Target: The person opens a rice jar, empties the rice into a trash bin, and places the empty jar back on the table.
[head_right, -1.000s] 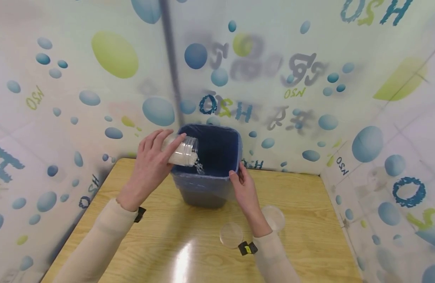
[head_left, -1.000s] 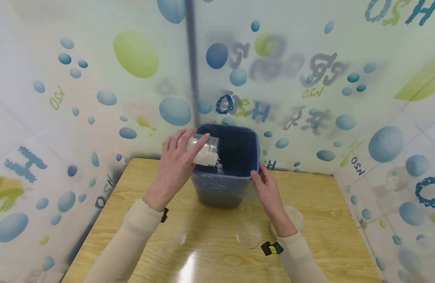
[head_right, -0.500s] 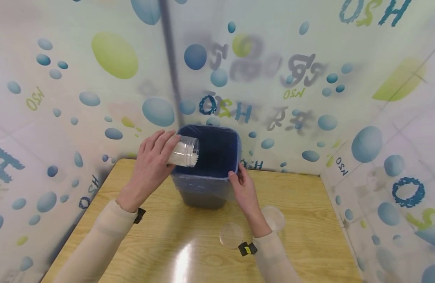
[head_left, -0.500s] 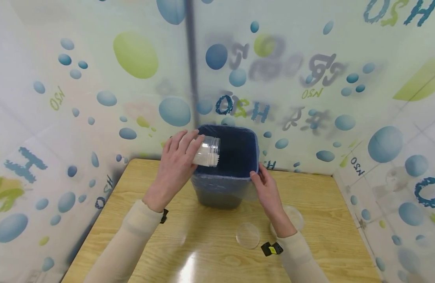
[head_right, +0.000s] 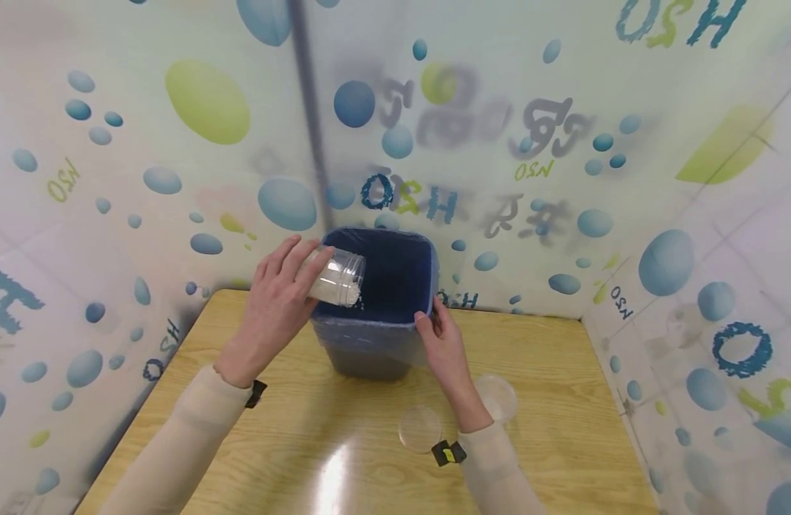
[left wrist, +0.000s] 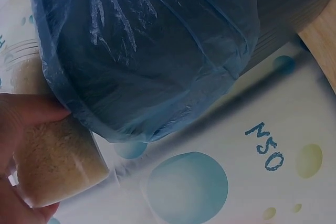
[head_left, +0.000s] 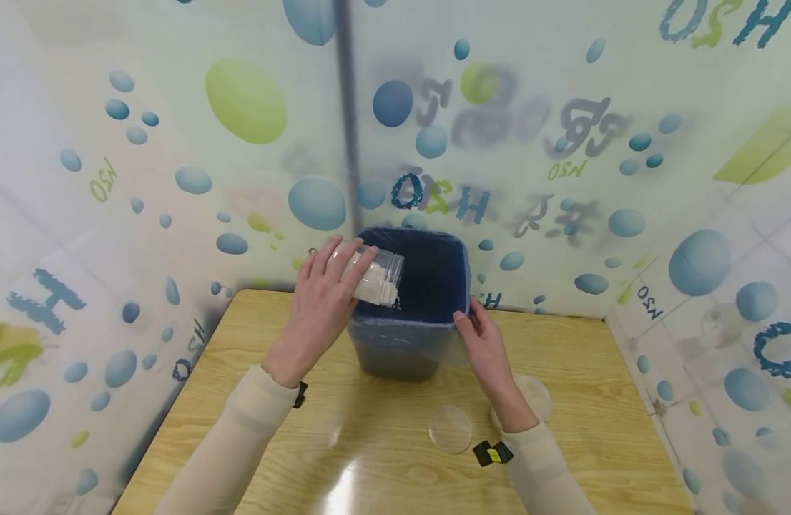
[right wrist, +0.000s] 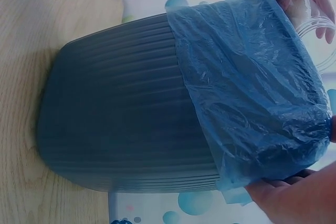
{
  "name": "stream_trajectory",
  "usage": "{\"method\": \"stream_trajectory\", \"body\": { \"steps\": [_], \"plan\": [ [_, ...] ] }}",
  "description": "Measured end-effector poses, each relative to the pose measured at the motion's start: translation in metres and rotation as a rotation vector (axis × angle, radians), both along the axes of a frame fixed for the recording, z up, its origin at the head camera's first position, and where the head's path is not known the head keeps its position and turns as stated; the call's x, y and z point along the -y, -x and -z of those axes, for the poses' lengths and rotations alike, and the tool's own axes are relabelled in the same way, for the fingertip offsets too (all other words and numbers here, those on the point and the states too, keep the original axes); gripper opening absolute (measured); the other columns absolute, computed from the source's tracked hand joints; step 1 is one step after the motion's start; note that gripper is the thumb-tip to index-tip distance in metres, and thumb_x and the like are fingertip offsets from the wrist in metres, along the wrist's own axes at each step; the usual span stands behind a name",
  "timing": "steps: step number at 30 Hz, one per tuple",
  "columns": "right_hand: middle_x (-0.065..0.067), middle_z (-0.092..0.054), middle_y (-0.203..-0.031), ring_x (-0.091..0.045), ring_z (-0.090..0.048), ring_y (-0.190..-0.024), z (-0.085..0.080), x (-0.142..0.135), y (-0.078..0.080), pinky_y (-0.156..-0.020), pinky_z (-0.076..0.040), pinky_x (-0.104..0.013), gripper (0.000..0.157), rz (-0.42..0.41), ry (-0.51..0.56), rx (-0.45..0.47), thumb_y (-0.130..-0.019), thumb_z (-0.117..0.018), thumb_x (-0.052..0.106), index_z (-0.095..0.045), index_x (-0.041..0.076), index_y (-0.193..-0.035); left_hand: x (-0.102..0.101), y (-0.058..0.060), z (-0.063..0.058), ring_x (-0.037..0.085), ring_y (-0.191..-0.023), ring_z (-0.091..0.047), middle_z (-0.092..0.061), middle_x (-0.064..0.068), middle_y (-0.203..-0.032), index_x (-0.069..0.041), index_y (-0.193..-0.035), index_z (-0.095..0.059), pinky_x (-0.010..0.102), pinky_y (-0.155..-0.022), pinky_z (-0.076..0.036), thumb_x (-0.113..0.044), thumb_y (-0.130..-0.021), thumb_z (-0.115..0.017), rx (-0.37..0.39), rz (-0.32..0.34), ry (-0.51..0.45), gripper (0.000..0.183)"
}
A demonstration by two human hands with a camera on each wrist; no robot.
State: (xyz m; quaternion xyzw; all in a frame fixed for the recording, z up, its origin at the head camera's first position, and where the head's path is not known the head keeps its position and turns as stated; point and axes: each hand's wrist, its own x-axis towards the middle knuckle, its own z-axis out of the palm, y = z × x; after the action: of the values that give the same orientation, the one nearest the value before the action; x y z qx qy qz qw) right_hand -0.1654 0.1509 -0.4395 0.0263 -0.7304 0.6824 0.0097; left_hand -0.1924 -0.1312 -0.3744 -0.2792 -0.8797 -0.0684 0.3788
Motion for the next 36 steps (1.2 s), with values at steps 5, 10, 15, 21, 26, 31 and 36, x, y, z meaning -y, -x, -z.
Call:
{"method": "stream_trajectory", "body": {
  "steps": [5, 10, 15, 21, 26, 31, 36],
  "plan": [
    [-0.017, -0.036, -0.164, -0.029, -0.04, -0.148, 0.0003, 0.0, 0.0001, -0.116, -0.037, -0.038, 0.058, 0.008, 0.003, 0.004, -0.111, -0.05, 0.022, -0.031, 0.001, -0.161, -0.0005, 0.0002, 0.001, 0.041, -0.146, -0.036, -0.049, 0.017, -0.151, -0.011, -0.151, -0.049, 0.059, -0.11, -0.04, 0.003, -0.079, -0.083, -0.002, 0.014, -0.007, 0.081],
    [-0.016, -0.035, -0.165, -0.029, -0.039, -0.149, 0.0007, -0.0002, -0.0006, -0.116, -0.036, -0.038, 0.059, 0.005, 0.004, 0.017, -0.11, -0.051, 0.023, -0.03, 0.002, -0.161, -0.0007, 0.0004, 0.0015, 0.042, -0.146, -0.037, -0.049, 0.017, -0.151, -0.012, -0.151, -0.05, 0.059, -0.109, -0.041, 0.005, -0.079, -0.082, -0.008, 0.018, -0.011, 0.08],
    [-0.017, -0.035, -0.164, -0.03, -0.039, -0.148, 0.0005, -0.0001, -0.0006, -0.116, -0.036, -0.039, 0.058, 0.005, 0.002, 0.014, -0.11, -0.05, 0.021, -0.031, 0.002, -0.161, -0.0011, -0.0001, 0.0005, 0.041, -0.146, -0.037, -0.049, 0.016, -0.151, -0.012, -0.151, -0.05, 0.058, -0.107, -0.043, 0.004, -0.079, -0.083, -0.012, 0.009, 0.0, 0.082],
    [-0.017, -0.034, -0.165, -0.03, -0.039, -0.148, 0.0001, -0.0001, -0.001, -0.116, -0.036, -0.038, 0.059, 0.01, -0.004, 0.016, -0.11, -0.051, 0.023, -0.03, 0.001, -0.161, -0.0016, -0.0013, 0.0002, 0.039, -0.149, -0.034, -0.047, 0.015, -0.153, -0.013, -0.153, -0.048, 0.056, -0.104, -0.044, 0.003, -0.079, -0.084, 0.004, -0.002, 0.022, 0.084],
    [-0.017, -0.034, -0.165, -0.03, -0.039, -0.149, -0.0002, -0.0004, -0.0017, -0.116, -0.036, -0.039, 0.06, 0.005, -0.005, 0.015, -0.11, -0.052, 0.025, -0.03, 0.002, -0.161, -0.002, -0.0013, 0.0006, 0.039, -0.15, -0.032, -0.047, 0.016, -0.152, -0.013, -0.153, -0.048, 0.057, -0.105, -0.044, 0.004, -0.08, -0.083, 0.0, 0.004, 0.021, 0.083],
    [-0.017, -0.034, -0.165, -0.03, -0.039, -0.149, 0.0003, -0.0011, -0.0016, -0.117, -0.035, -0.039, 0.06, -0.001, -0.002, 0.012, -0.11, -0.052, 0.025, -0.03, 0.002, -0.161, -0.0021, -0.001, 0.0014, 0.039, -0.15, -0.031, -0.048, 0.016, -0.152, -0.013, -0.153, -0.048, 0.058, -0.104, -0.044, 0.005, -0.08, -0.082, -0.008, 0.016, 0.016, 0.082],
    [-0.016, -0.033, -0.166, -0.03, -0.038, -0.149, 0.0006, -0.0014, -0.0013, -0.117, -0.035, -0.04, 0.06, -0.003, -0.006, 0.011, -0.11, -0.051, 0.024, -0.029, 0.002, -0.162, -0.0017, 0.0, 0.0021, 0.039, -0.149, -0.032, -0.048, 0.016, -0.152, -0.013, -0.153, -0.048, 0.057, -0.104, -0.044, 0.003, -0.08, -0.082, -0.008, 0.006, 0.022, 0.082]
  ]
}}
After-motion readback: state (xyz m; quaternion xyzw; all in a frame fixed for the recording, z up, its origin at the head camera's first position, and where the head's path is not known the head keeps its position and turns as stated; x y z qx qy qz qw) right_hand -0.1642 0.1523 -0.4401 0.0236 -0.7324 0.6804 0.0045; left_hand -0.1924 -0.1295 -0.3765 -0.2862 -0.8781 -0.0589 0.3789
